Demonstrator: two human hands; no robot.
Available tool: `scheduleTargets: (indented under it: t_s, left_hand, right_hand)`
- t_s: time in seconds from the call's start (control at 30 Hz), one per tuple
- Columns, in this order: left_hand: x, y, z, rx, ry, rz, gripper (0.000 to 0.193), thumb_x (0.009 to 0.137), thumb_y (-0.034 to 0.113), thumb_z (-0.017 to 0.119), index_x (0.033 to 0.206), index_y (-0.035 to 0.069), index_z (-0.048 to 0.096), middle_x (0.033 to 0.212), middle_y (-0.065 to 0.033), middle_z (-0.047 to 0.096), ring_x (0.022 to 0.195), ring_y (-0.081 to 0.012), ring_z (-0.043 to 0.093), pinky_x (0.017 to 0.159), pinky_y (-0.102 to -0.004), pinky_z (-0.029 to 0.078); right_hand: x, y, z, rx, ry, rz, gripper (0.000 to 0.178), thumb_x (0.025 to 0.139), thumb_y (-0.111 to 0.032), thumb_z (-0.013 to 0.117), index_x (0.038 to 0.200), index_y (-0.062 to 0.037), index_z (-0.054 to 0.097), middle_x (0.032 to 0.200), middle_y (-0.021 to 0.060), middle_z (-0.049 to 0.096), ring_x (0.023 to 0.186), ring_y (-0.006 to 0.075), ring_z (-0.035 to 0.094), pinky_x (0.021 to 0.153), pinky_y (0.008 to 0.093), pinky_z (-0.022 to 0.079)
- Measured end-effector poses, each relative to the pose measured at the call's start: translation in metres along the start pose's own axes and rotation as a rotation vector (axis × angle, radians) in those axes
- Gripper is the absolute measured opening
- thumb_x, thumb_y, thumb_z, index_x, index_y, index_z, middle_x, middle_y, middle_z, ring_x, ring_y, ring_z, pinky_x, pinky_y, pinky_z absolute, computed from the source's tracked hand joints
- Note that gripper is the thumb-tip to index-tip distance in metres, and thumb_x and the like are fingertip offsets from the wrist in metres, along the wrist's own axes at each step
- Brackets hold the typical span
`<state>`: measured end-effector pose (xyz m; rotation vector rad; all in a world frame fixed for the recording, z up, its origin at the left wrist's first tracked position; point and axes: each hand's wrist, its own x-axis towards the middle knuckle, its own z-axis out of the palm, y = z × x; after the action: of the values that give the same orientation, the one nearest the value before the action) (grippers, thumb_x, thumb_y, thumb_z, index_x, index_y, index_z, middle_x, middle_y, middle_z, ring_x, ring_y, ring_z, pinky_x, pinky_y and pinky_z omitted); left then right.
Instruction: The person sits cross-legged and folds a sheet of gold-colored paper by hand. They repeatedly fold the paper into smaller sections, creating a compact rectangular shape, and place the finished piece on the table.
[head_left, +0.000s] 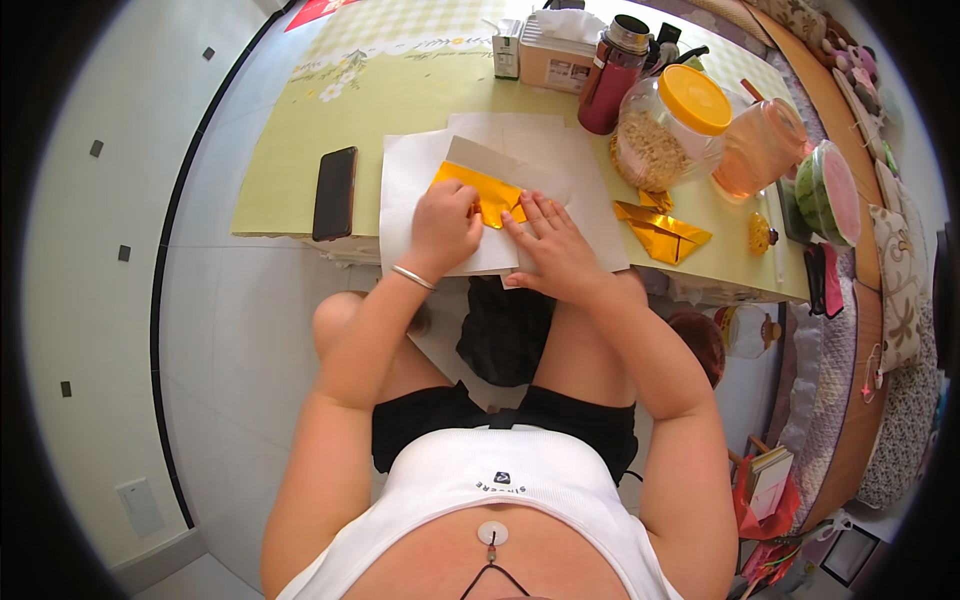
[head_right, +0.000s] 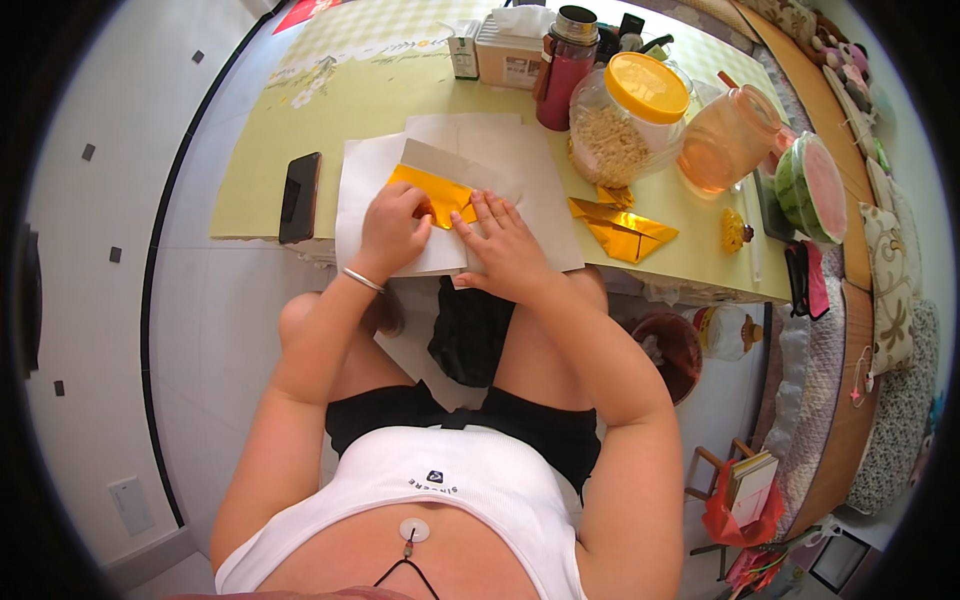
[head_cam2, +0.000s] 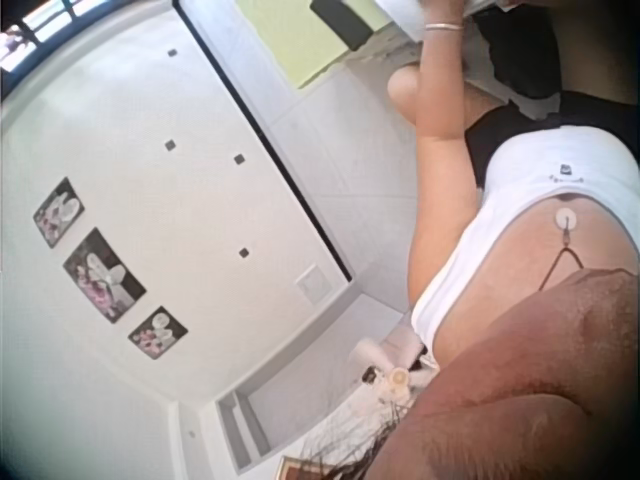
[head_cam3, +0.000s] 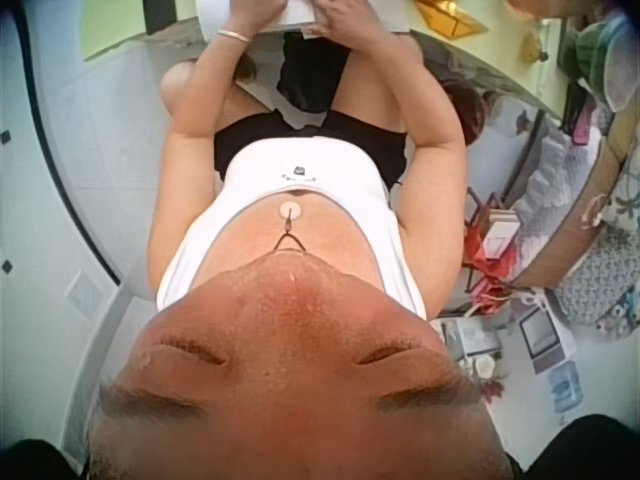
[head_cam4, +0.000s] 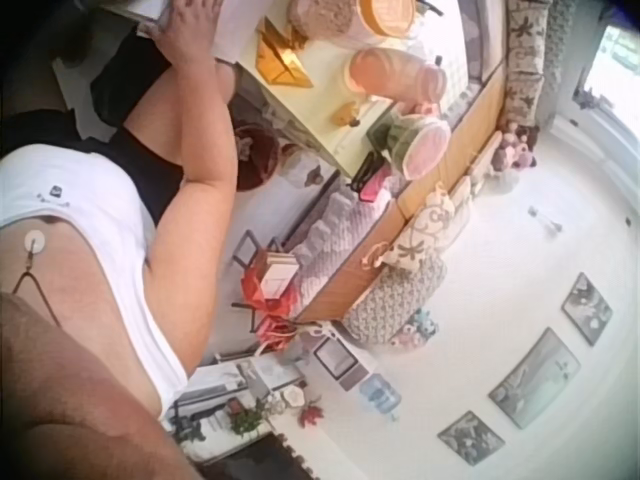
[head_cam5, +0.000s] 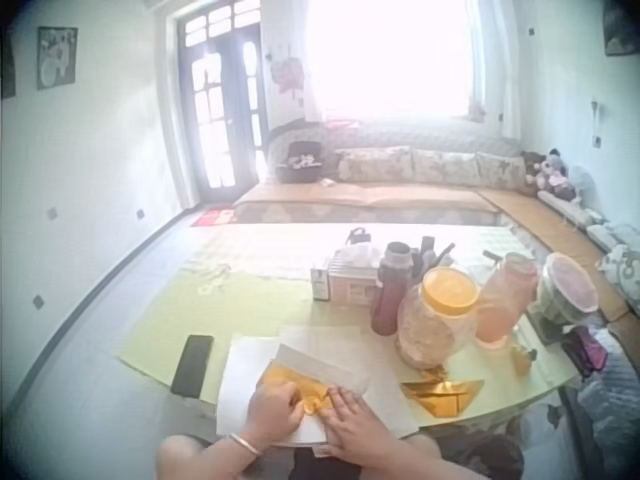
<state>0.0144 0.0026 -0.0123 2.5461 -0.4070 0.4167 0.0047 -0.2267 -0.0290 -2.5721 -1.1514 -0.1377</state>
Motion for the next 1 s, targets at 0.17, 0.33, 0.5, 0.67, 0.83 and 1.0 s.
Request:
scheduleTargets:
  t_s: [0.17, 0.33, 0.5, 0.67, 0.83, 1.0]
  left_hand:
    - [0.0, -0.027, -0.036, 0.067, -0.007, 0.399, 0.025, 0.069, 0.003, 0.066, 0.094, 0.005, 0.068, 0.104, -0.0093, 0.067, 0.102, -0.0308, 0.062, 0.094, -0.0439, 0.048]
    - [-0.006, -0.034, -0.046, 0.064, -0.206, 0.505, 0.039, 0.071, 0.0, 0.066, 0.11, 0.002, 0.069, 0.119, -0.0138, 0.067, 0.113, -0.0342, 0.062, 0.098, -0.0437, 0.05]
    - [-0.023, -0.026, -0.033, 0.152, -0.109, 0.585, 0.038, 0.069, 0.004, 0.066, 0.107, 0.001, 0.067, 0.117, -0.0166, 0.067, 0.112, -0.0347, 0.063, 0.093, -0.0431, 0.052]
    - [-0.03, -0.04, -0.014, 0.166, 0.057, 0.587, 0.028, 0.075, 0.008, 0.069, 0.102, 0.002, 0.067, 0.106, -0.0138, 0.07, 0.101, -0.0318, 0.067, 0.09, -0.0404, 0.053]
    - [-0.027, -0.037, -0.023, -0.044, 0.022, 0.45, 0.02, 0.078, 0.005, 0.073, 0.097, 0.004, 0.068, 0.104, -0.0113, 0.07, 0.098, -0.0312, 0.067, 0.091, -0.041, 0.052]
    - [-0.013, -0.027, -0.032, -0.308, -0.046, 0.315, 0.016, 0.076, 0.006, 0.077, 0.09, 0.003, 0.069, 0.104, -0.0097, 0.07, 0.103, -0.0304, 0.063, 0.09, -0.0399, 0.05]
  right_hand:
    - [-0.001, 0.008, -0.016, 0.097, -0.049, -0.069, 0.069, 0.086, -0.056, 0.07, 0.145, -0.0226, 0.056, 0.16, 0.0307, 0.028, 0.15, 0.0451, 0.027, 0.123, 0.0514, 0.019]
    - [-0.002, 0.049, -0.028, 0.407, -0.105, -0.065, 0.041, 0.092, -0.041, 0.07, 0.124, -0.0169, 0.073, 0.155, 0.0202, 0.044, 0.15, 0.0374, 0.031, 0.123, 0.0524, 0.017]
    - [0.01, 0.045, -0.04, 0.272, 0.022, -0.072, 0.017, 0.09, -0.02, 0.071, 0.099, -0.0082, 0.078, 0.133, 0.0144, 0.065, 0.136, 0.0369, 0.05, 0.118, 0.0511, 0.032]
    - [0.023, -0.005, -0.006, 0.249, 0.268, 0.017, 0.011, 0.086, -0.011, 0.07, 0.092, -0.0022, 0.067, 0.109, 0.0138, 0.069, 0.11, 0.0412, 0.064, 0.095, 0.0428, 0.053]
    - [0.03, -0.038, 0.002, 0.252, 0.432, 0.185, 0.018, 0.082, -0.015, 0.076, 0.094, -0.0049, 0.067, 0.114, 0.0128, 0.07, 0.117, 0.0405, 0.061, 0.101, 0.0501, 0.049]
    - [0.03, -0.043, 0.018, 0.14, 0.441, 0.213, 0.018, 0.081, -0.018, 0.078, 0.088, -0.0042, 0.069, 0.117, 0.0154, 0.068, 0.118, 0.0388, 0.06, 0.103, 0.0539, 0.046]
